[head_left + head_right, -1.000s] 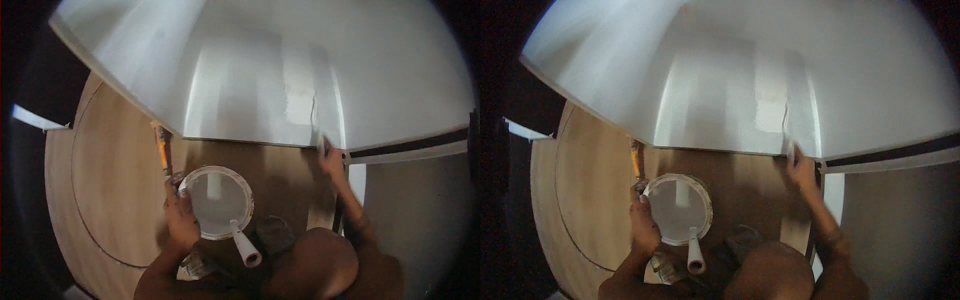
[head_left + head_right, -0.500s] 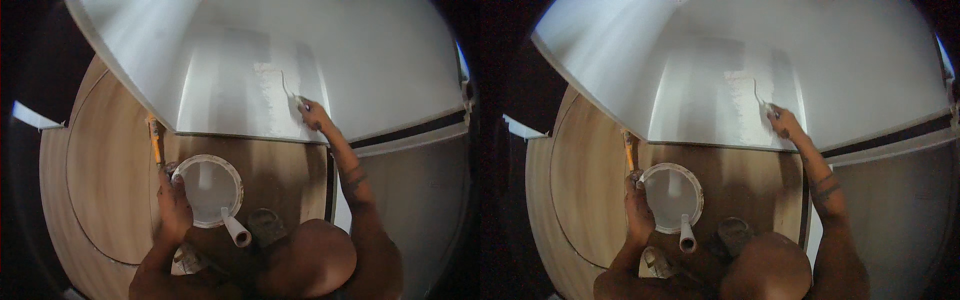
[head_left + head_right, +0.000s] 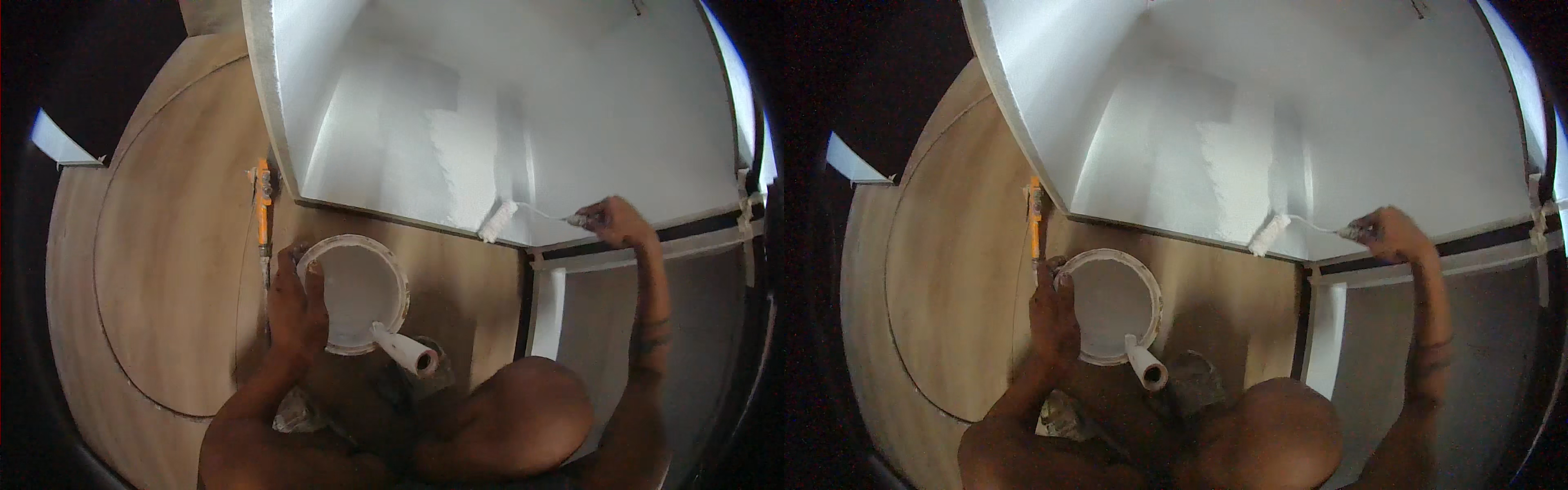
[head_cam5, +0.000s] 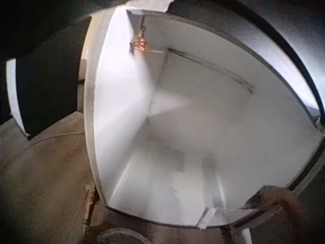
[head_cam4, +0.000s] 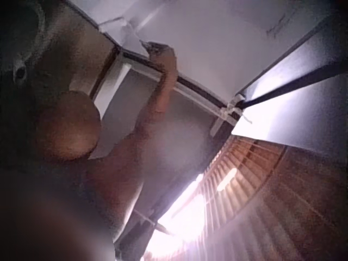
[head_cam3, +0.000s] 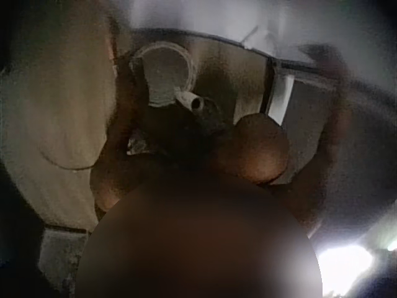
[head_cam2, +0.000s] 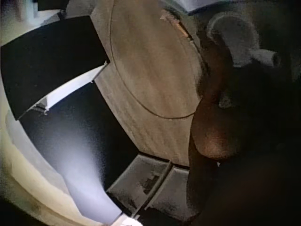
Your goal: Painting the interior of a white wooden cabinet using a roller.
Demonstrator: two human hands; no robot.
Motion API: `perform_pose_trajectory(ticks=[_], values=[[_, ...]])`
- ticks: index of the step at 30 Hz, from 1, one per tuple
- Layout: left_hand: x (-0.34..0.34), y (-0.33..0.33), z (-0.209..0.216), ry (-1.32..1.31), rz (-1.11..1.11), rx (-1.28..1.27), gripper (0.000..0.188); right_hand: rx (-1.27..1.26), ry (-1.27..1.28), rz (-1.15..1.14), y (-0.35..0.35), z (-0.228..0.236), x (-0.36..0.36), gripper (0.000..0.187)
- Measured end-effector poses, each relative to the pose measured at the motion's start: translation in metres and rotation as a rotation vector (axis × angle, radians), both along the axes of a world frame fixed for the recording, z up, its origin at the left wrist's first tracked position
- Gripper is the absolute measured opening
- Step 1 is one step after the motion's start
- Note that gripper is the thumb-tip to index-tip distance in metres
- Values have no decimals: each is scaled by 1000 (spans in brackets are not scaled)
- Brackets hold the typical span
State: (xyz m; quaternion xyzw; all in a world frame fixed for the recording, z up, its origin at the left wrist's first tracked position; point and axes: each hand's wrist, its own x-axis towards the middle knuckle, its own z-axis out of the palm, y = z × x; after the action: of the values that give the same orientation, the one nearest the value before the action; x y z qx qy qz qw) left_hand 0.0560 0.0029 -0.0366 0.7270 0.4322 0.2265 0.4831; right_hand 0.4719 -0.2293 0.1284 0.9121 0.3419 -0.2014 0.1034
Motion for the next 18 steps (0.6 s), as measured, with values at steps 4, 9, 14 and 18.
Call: perform_pose_trajectory(ticks=[4,9,14,18], values=[[-19,-2,-6,-58,-32,122,44,-6,73,303,26,5,24,31],[-12,-7,-16,82,-12,127,48,118,297,241,75,-58,54,34],[-10,-12,0,-5,-3,55,38,365,360,507,153,-126,1,39],[-9,-6,-13,5,37,-21,50,308,429,391,176,-116,-15,42]])
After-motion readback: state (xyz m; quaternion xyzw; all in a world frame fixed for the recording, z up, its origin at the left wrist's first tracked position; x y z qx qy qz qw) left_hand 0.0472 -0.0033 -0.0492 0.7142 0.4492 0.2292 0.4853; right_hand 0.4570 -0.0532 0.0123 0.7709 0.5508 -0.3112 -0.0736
